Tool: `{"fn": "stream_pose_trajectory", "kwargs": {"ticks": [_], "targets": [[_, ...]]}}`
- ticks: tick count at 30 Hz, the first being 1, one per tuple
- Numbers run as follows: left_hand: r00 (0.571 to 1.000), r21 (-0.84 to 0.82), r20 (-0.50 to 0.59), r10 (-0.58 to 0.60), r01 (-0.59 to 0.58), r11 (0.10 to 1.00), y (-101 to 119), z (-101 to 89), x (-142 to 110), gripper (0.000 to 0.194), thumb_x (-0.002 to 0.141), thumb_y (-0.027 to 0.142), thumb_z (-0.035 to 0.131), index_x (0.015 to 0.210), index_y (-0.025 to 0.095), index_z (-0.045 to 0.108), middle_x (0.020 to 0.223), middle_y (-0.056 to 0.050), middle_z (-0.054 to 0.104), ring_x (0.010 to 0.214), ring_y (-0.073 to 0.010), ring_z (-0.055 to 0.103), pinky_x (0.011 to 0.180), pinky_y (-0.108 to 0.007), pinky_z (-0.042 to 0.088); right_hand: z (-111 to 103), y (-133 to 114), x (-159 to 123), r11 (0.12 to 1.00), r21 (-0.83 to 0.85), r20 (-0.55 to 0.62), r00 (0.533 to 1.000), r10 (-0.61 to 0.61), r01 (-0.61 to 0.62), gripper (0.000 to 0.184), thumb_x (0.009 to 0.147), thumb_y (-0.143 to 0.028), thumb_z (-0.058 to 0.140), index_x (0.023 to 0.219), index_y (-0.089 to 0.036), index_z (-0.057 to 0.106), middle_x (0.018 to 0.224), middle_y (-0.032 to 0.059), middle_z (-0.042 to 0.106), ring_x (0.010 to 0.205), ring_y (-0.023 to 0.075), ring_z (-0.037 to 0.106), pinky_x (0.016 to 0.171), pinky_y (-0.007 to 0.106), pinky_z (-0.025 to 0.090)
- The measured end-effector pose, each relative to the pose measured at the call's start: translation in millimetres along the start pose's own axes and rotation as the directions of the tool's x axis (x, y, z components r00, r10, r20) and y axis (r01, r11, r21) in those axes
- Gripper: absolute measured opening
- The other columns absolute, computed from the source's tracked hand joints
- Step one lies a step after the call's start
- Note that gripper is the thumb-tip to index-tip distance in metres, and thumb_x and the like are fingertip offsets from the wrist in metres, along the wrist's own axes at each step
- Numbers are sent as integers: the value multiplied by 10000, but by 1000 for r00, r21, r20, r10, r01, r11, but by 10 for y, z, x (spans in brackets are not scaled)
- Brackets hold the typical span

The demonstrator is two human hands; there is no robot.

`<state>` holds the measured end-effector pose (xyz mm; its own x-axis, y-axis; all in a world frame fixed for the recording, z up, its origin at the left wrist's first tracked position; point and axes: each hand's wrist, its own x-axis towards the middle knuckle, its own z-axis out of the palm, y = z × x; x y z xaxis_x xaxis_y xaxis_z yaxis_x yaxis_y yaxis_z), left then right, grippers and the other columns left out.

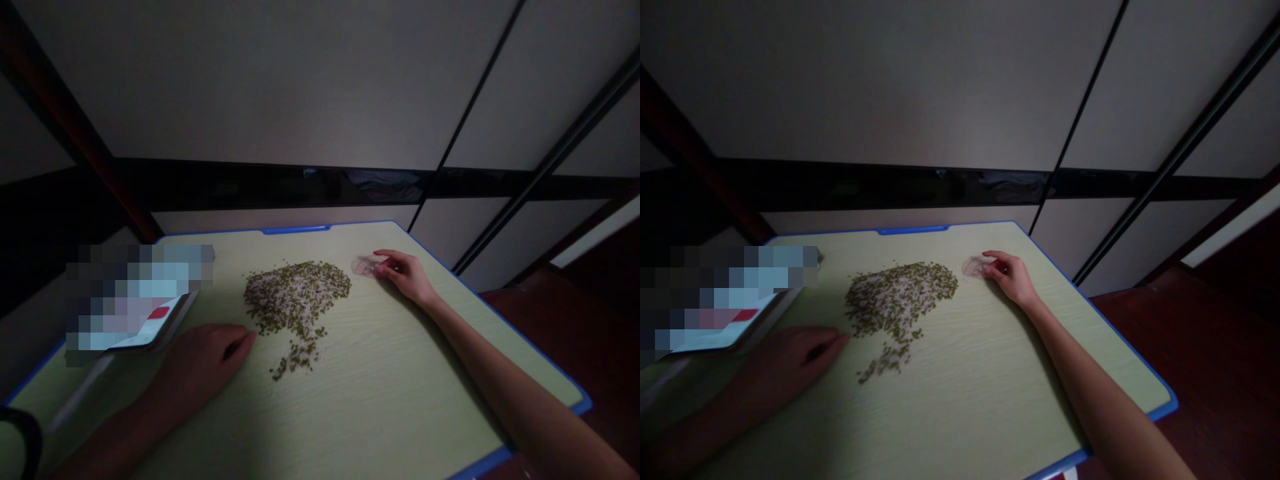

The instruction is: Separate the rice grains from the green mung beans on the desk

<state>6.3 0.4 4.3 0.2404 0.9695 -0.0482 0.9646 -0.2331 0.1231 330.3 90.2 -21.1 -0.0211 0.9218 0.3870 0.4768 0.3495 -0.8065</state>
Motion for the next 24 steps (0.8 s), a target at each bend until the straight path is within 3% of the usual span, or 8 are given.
{"fn": "stream_pose_trajectory", "kwargs": {"ticks": [24], "targets": [[998,55,56,-24,21,998,-5,-16,16,436,817,401,242,588,188,546,646,-38,615,671,-187,571,593,-272,342,58,-15,71,992,-36,148,982,-116,123,335,737,-293,541,997,-90,596,640,32,592,552,129,494,555,267,408]]}}
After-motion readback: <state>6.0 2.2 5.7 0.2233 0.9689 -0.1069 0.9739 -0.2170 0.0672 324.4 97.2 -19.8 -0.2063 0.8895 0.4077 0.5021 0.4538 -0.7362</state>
